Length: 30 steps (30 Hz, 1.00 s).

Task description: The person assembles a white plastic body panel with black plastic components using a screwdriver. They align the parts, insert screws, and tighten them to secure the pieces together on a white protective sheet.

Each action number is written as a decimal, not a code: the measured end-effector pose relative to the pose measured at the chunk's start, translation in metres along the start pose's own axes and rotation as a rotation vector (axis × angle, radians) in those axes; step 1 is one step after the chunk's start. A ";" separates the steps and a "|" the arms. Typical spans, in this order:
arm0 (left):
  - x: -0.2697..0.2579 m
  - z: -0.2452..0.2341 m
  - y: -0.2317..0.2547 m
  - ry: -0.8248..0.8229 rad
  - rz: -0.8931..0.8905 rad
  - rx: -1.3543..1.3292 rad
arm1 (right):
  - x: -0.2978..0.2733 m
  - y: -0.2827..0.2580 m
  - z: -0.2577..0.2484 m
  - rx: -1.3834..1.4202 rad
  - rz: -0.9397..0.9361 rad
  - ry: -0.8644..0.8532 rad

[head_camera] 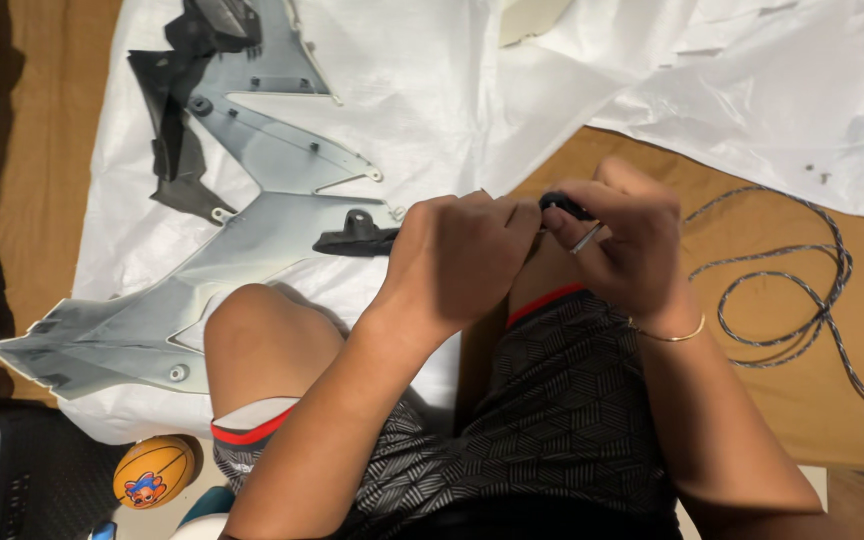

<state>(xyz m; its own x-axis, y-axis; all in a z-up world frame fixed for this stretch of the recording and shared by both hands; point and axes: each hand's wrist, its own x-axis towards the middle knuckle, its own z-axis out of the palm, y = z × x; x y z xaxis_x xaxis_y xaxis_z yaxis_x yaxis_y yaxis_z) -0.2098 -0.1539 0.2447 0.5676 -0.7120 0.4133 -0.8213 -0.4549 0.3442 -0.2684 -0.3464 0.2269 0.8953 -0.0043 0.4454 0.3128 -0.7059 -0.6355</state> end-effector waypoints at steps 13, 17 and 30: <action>-0.019 0.066 0.012 -0.591 -0.245 -0.275 | -0.112 0.087 -0.015 0.246 0.378 -0.029; -0.013 0.070 -0.010 -0.670 -0.446 -0.204 | -0.094 0.193 -0.025 -0.367 0.530 -0.008; -0.016 0.046 -0.016 -0.426 -0.427 -0.032 | -0.039 0.177 0.001 -0.608 0.571 -0.489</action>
<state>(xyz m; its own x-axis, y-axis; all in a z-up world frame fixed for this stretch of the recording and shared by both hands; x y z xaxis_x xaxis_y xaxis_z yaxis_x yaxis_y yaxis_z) -0.2084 -0.1599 0.1941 0.7688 -0.6243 -0.1386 -0.5197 -0.7362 0.4336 -0.2483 -0.4705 0.0967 0.9376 -0.2622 -0.2285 -0.3051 -0.9355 -0.1784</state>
